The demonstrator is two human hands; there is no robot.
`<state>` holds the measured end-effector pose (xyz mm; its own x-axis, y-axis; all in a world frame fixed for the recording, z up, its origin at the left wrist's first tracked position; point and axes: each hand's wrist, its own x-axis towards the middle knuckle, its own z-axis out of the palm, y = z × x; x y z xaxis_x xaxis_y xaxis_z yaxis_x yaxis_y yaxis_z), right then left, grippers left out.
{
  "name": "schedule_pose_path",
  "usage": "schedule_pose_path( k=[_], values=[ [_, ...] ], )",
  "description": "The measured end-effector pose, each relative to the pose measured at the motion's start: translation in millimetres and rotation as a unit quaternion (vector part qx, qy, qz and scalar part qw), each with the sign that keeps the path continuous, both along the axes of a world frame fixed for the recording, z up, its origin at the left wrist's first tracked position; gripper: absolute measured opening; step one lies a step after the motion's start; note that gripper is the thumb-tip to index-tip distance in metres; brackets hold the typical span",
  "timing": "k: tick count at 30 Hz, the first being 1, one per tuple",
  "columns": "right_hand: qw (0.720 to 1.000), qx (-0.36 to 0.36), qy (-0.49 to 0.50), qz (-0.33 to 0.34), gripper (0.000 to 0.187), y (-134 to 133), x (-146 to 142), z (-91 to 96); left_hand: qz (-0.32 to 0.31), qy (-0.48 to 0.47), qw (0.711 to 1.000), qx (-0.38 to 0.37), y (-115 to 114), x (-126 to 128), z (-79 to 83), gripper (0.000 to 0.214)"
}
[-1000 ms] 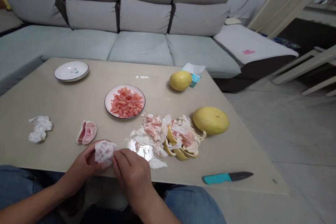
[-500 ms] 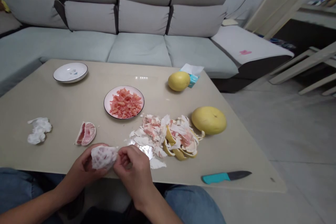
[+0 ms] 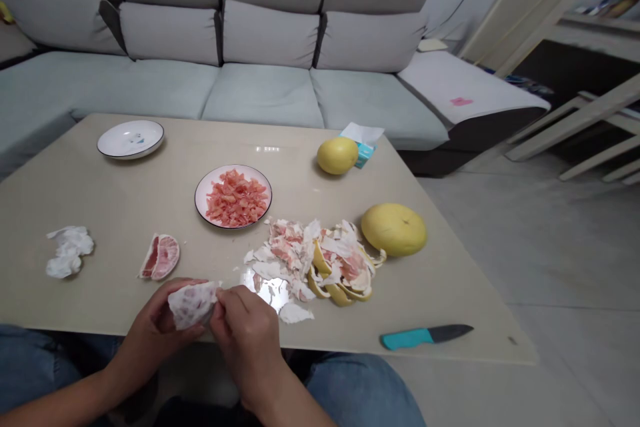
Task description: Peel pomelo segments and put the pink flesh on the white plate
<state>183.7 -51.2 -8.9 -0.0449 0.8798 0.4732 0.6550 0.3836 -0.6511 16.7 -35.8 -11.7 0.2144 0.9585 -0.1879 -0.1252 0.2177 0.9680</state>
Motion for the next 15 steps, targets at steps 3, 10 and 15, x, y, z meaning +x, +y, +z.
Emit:
schedule_pose_path(
  k=[3,10,15],
  values=[
    [0.999,-0.023,0.030,-0.007,0.017,2.2,1.1,2.4,0.005,-0.022,0.999,-0.031,1.2,3.4,2.6,0.048],
    [0.997,-0.056,0.054,0.018,0.018,3.4,4.1,6.0,0.008,-0.011,1.000,-0.019,2.0,-1.6,0.2,0.048],
    [0.999,-0.029,0.045,-0.005,0.020,1.0,0.7,2.6,-0.022,0.035,0.996,0.082,-1.0,-3.4,1.7,0.044]
  ],
)
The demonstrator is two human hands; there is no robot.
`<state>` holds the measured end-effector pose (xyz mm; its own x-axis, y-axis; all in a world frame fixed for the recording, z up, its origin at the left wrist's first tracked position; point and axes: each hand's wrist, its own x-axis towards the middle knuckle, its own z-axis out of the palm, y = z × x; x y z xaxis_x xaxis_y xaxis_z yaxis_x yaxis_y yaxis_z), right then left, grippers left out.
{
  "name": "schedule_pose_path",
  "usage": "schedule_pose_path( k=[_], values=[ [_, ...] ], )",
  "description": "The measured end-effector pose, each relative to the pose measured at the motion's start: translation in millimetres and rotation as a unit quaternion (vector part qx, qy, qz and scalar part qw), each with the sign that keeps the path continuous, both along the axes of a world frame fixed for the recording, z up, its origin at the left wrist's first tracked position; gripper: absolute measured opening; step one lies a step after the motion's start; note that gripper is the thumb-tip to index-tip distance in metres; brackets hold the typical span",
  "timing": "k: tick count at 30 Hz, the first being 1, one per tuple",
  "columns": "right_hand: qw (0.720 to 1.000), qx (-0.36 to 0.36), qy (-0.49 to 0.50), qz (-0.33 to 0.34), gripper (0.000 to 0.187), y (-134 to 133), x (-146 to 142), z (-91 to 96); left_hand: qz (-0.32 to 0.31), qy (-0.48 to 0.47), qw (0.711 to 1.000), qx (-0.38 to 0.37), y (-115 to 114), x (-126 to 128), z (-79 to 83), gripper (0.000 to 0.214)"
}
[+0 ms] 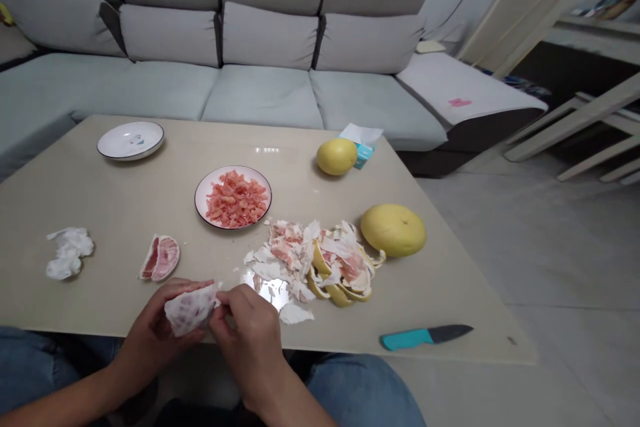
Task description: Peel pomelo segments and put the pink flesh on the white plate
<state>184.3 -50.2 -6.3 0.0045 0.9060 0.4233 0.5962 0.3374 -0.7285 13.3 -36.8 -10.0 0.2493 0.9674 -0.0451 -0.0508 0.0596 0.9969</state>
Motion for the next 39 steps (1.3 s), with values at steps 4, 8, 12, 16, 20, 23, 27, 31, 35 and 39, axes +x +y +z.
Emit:
schedule_pose_path(
  k=[4,8,12,16,20,23,27,31,35,39],
  values=[
    [0.995,-0.033,0.077,-0.046,0.016,2.7,0.4,2.8,0.002,-0.031,0.996,-0.080,3.9,2.2,4.0,0.045],
    [0.963,-0.173,0.202,-0.046,0.007,7.3,4.6,9.1,0.024,-0.069,0.982,-0.172,8.5,0.3,4.0,0.055],
    [0.930,-0.254,0.266,-0.026,0.007,9.9,8.3,16.3,0.012,-0.095,0.977,-0.189,9.6,-3.4,3.8,0.057],
    [0.964,-0.189,0.186,-0.004,0.007,8.9,8.4,20.2,-0.010,-0.079,0.988,-0.129,10.1,-5.7,5.1,0.049],
    [0.994,-0.066,0.090,0.020,0.020,4.2,4.8,11.1,-0.027,-0.033,0.999,0.004,8.9,-6.2,3.9,0.034],
    [0.999,-0.001,0.026,0.022,0.021,0.7,2.9,2.4,-0.039,-0.017,0.996,0.079,6.7,-5.3,1.3,0.034],
    [1.000,-0.012,0.021,-0.012,0.016,0.7,5.0,4.3,-0.040,-0.042,0.997,0.043,6.8,-2.7,2.1,0.036],
    [0.990,-0.105,0.088,-0.027,0.016,5.6,10.4,16.4,-0.031,-0.063,0.997,-0.036,11.7,-2.7,7.2,0.036],
    [0.980,-0.146,0.135,-0.022,0.018,9.0,13.2,22.4,-0.012,-0.060,0.992,-0.110,14.2,-5.6,9.9,0.039],
    [0.961,-0.200,0.189,-0.014,0.017,9.3,13.2,22.5,-0.011,-0.084,0.985,-0.150,13.3,-5.2,13.2,0.039]
  ],
)
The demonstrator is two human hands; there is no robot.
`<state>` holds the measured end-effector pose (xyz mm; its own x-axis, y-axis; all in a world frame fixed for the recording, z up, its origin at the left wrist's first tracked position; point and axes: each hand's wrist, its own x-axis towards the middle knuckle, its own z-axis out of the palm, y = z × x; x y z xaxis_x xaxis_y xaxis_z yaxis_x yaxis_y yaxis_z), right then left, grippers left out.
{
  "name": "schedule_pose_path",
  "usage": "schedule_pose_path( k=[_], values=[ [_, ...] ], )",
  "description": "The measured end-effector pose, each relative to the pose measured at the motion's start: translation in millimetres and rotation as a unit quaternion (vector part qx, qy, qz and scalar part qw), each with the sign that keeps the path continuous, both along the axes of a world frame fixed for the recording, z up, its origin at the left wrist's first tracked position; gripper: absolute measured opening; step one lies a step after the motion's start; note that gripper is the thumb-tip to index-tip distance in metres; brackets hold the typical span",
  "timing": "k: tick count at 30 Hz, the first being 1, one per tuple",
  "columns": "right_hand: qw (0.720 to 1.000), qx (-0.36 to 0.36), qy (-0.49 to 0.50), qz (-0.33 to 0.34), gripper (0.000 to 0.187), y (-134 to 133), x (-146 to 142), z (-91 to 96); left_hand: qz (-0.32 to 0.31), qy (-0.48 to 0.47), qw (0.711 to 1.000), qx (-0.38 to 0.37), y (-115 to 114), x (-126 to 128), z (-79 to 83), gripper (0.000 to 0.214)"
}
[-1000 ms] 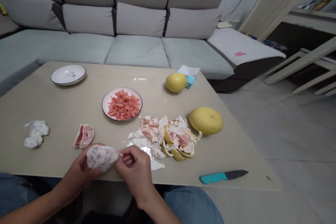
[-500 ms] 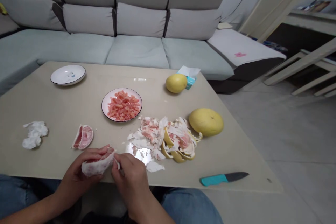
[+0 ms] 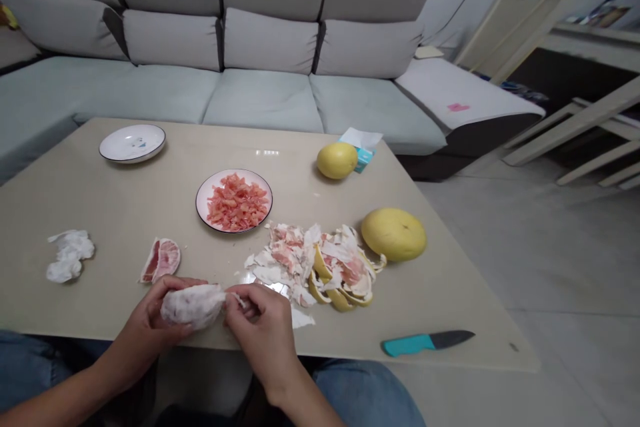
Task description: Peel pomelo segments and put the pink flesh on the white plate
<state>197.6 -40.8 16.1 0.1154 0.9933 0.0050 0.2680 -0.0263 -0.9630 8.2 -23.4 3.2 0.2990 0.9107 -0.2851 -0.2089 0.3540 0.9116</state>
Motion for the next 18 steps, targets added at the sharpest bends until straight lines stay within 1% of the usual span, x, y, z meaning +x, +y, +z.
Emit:
schedule_pose_path(
  k=[4,6,9,11,15,18],
  values=[
    [0.994,-0.057,0.093,0.030,0.019,0.2,-1.0,1.3,-0.014,-0.039,0.999,-0.020,1.8,1.1,2.4,0.042],
    [0.991,-0.054,0.114,0.044,0.019,0.1,-1.6,2.9,-0.042,-0.036,0.998,-0.024,4.7,-0.1,0.7,0.041],
    [0.991,-0.034,0.111,0.060,0.018,-0.6,-2.1,4.4,-0.096,-0.005,0.995,-0.034,9.8,-3.3,-4.7,0.044],
    [0.989,-0.039,0.126,0.067,0.016,-1.2,-1.8,3.7,-0.114,0.014,0.993,-0.041,12.5,-5.5,-7.6,0.048],
    [0.976,-0.062,0.193,0.077,0.016,-1.7,0.3,0.3,-0.125,0.033,0.991,-0.045,14.4,-8.2,-6.5,0.043],
    [0.974,-0.053,0.210,0.070,0.017,-1.0,3.1,-1.0,-0.119,0.044,0.992,-0.014,14.9,-9.1,-3.2,0.040]
  ],
)
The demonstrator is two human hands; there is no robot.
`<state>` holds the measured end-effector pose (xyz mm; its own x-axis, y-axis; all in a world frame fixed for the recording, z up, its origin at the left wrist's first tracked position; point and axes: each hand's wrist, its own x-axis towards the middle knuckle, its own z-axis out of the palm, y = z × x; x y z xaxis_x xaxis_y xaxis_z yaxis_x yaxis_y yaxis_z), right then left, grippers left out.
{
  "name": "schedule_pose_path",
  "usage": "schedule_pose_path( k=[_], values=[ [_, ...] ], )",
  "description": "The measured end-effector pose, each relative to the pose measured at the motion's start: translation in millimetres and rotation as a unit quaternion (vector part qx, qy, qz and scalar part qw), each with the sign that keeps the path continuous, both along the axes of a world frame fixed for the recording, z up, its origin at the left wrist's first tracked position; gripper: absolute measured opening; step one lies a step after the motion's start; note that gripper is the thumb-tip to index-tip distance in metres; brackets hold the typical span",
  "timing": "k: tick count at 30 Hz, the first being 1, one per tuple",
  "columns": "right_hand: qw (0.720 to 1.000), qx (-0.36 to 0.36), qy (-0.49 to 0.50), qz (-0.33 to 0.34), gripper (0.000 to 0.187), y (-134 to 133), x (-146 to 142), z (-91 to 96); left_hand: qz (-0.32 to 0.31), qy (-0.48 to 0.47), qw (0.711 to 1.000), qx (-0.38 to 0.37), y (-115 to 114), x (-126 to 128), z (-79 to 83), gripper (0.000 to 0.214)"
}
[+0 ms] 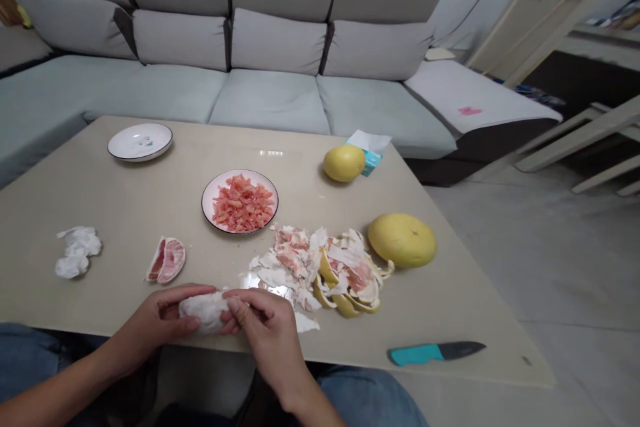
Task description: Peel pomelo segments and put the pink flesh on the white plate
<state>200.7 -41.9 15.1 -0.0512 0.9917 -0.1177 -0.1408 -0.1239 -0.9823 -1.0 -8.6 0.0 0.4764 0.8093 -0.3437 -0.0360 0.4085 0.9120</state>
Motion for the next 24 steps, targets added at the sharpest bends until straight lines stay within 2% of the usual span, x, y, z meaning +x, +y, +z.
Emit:
schedule_pose_path(
  k=[7,12,15,18,24],
  values=[
    [0.998,0.036,-0.040,-0.026,0.019,1.5,6.4,-1.4,0.010,0.018,0.999,0.034,0.7,-0.3,3.5,0.039],
    [0.989,0.054,-0.102,-0.090,0.021,4.6,14.8,-3.2,0.020,0.009,1.000,-0.023,0.0,-1.5,3.2,0.043],
    [0.984,0.058,-0.134,-0.102,0.022,6.4,19.3,-3.7,0.020,-0.003,0.998,-0.058,-0.9,-2.0,1.1,0.048],
    [0.980,0.069,-0.157,-0.103,0.021,7.0,21.4,-4.1,0.028,-0.018,0.997,-0.076,-1.6,-2.0,-0.1,0.051],
    [0.965,0.089,-0.185,-0.162,0.020,8.7,26.2,-0.1,0.031,-0.063,0.993,-0.099,-1.8,-2.9,1.1,0.051]
  ],
)
